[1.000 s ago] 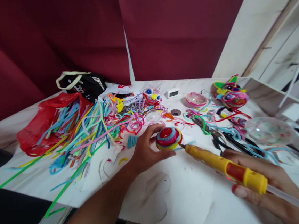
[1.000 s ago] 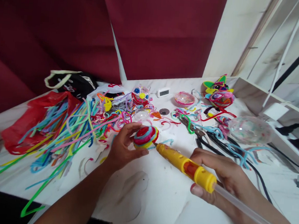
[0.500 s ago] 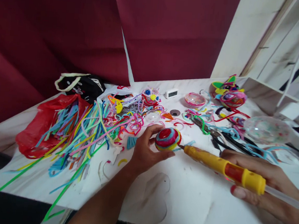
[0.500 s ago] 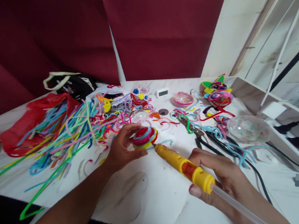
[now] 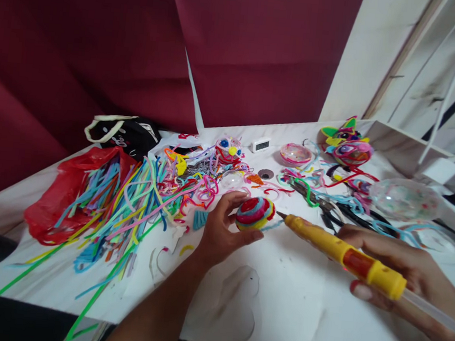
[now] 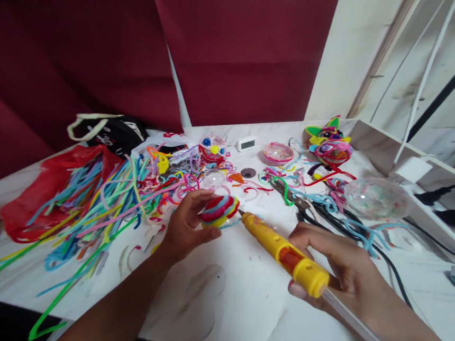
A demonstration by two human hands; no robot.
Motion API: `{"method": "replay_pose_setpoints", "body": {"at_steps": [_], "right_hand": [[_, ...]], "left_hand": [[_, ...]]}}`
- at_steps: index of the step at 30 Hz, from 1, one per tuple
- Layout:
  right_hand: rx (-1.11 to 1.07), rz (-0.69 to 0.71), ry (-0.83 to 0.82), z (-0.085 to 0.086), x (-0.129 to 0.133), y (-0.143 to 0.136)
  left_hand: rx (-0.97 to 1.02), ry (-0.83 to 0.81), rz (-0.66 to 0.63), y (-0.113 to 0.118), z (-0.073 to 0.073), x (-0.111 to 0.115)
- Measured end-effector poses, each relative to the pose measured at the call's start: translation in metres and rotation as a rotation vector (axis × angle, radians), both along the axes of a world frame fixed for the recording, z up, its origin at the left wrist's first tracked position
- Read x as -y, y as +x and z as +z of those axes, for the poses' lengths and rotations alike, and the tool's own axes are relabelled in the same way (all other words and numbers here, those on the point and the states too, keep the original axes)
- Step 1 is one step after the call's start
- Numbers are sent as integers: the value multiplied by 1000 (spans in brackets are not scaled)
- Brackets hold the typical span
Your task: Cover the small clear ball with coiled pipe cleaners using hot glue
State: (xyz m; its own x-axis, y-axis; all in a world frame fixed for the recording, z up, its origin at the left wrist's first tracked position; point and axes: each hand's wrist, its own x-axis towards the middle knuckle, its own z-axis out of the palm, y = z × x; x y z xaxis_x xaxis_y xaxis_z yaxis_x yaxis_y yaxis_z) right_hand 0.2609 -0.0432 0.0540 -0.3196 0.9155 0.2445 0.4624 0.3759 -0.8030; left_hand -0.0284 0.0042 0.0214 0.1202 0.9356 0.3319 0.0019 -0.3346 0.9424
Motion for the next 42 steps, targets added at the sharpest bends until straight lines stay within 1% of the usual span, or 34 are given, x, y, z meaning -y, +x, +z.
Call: {"method": "replay_pose_setpoints", "body": {"at_steps": [6,8,11,14,17,20,22,23,25,27,29,32,34,37,42], "right_hand": [[-122,-58,70,-10,-9,0],[-58,-120,112,-16,-15,-2],[160,-199,214,-27,-25,-5],[337,-167,260,-38,-31,-10],[477,-115,227,-46,-34,-18],[574,-49,178,-51,-35,-24],[599,14,170,-52,-35,-24],[590,36,187,-52,-35,-24],[499,5,283,-46,-32,-23],[336,-98,419,-35,-28,-24],[208,-157,484,-18,-24,-29],[132,-100,391,5,-22,-42],[117,-62,312,14,-24,-50],[107,-14,253,19,-29,-57],[26,106,278,21,-34,-62]], "left_hand": [[66,-28,-18,-1,3,-2],[111,-36,-24,-2,4,-2],[208,-49,-17,-3,7,-2],[288,-39,0,-5,11,-1],[312,-30,-1,-5,13,0],[325,-36,-21,-5,13,0],[332,-26,-30,-5,11,0],[330,-19,-33,-4,10,0],[316,-10,-29,-4,9,-1],[284,-8,-22,-4,10,0],[238,1,-18,-3,11,1],[166,4,-24,-3,12,3],[136,-2,-37,-2,11,4],[107,-4,-55,-2,9,4],[50,-9,-52,-1,9,6]]}}
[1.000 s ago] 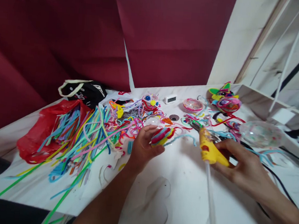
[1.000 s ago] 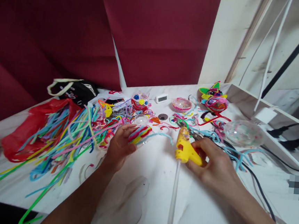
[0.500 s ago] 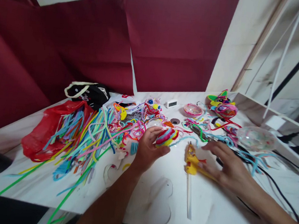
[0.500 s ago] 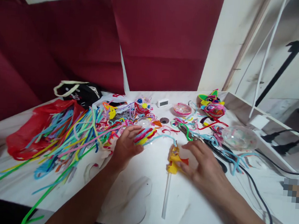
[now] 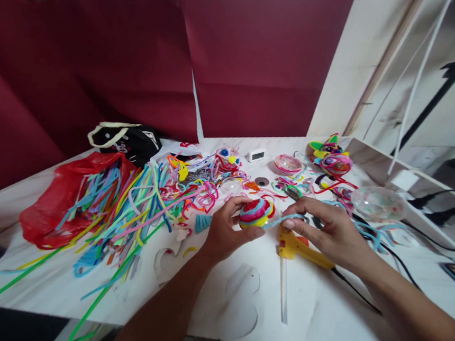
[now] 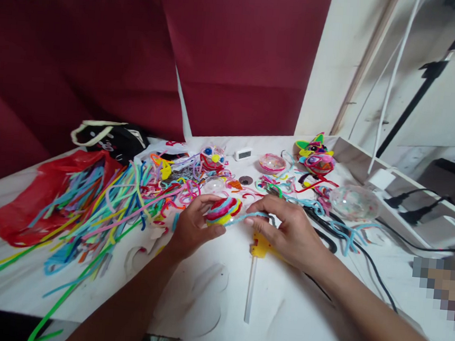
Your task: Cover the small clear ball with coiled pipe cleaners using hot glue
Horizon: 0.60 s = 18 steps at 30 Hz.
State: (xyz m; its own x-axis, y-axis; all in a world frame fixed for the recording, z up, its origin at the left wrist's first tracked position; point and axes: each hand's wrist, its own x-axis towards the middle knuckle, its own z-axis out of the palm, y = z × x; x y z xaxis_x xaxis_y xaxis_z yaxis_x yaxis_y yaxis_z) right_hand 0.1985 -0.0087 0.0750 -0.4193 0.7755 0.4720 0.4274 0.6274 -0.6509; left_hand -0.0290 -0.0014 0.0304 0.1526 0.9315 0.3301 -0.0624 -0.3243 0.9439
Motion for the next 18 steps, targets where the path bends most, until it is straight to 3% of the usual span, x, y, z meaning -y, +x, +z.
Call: {"method": "replay_pose_setpoints", "body": {"at_steps": [12,18], "right_hand": [[-294,-89,-70,-13,-2,-13],[-400,-139,-240,-16,-2,-19]], "left_hand": [[-26,24,-26,3,2,3],[-13,16,-56,3,1,3]]}}
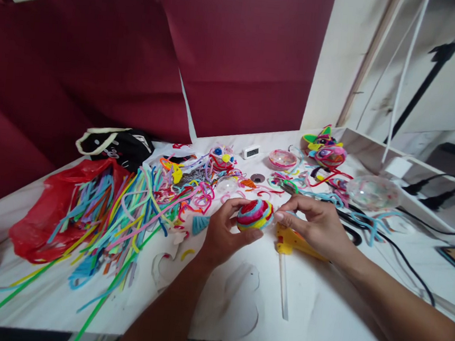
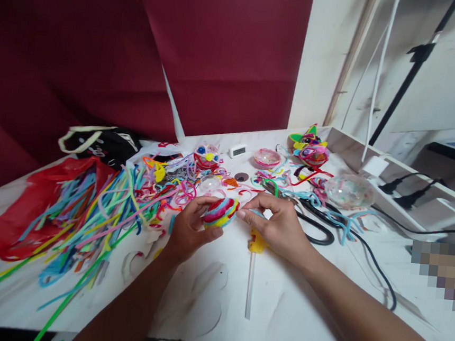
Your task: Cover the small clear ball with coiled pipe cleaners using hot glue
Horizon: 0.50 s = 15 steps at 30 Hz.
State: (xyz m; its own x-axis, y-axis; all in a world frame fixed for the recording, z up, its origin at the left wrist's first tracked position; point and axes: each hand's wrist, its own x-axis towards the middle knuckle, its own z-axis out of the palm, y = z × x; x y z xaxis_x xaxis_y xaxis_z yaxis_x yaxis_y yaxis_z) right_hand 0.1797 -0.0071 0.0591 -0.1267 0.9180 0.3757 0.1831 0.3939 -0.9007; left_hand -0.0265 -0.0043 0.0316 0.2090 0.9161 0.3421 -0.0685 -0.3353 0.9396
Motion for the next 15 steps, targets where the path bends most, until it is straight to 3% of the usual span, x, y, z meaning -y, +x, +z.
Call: {"method": "replay_pose_setpoints", "body": {"at_steps": [10,15], "right_hand": [[-236,74,-315,-6,-1,0],[-308,114,-362,-7,-3,1]], "left_hand": [[35,-51,-23,1,1,0],[56,-16,-50,1,-4,-2]]}}
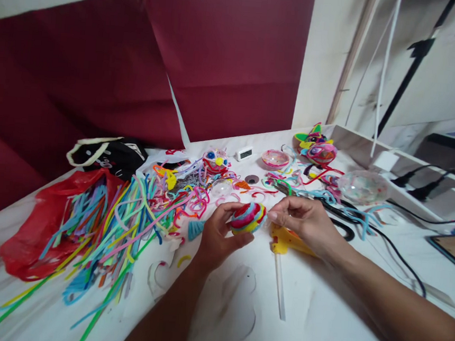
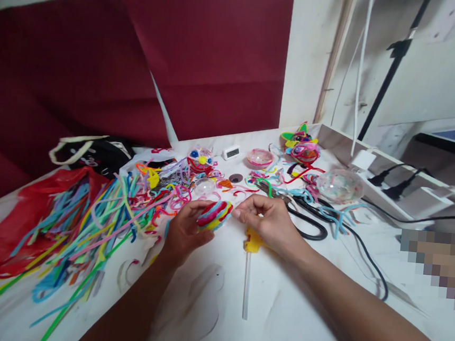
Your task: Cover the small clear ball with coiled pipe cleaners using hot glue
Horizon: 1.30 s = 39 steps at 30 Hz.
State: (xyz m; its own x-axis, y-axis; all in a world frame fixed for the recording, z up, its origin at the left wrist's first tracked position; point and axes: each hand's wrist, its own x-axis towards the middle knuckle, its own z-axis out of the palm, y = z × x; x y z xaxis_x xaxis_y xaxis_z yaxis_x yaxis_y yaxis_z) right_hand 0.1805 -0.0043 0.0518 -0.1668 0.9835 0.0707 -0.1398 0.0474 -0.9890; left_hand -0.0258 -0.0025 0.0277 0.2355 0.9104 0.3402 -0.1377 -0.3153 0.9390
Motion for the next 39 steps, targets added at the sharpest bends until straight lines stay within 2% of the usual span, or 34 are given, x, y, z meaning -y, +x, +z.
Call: {"method": "replay_pose_setpoints", "body": {"at_steps": [8,22,29,34,39], "right_hand": [[9,32,-12,-2,-1,6],[-23,272,-148,2,-3,18],[-36,302,-163,-5,-6,21],[-41,330,-157,-4,-6,22],[-90,452,-188,-6,-8,24]], "left_hand": [[-16,0,-27,-2,-2,0],[-14,-39,-159,-3,-2,-1],[-15,-43,-223,-5,-2,-1],[-5,-73,-276,-6,-2,0],[3,-76,-333,-7,-2,1]]}}
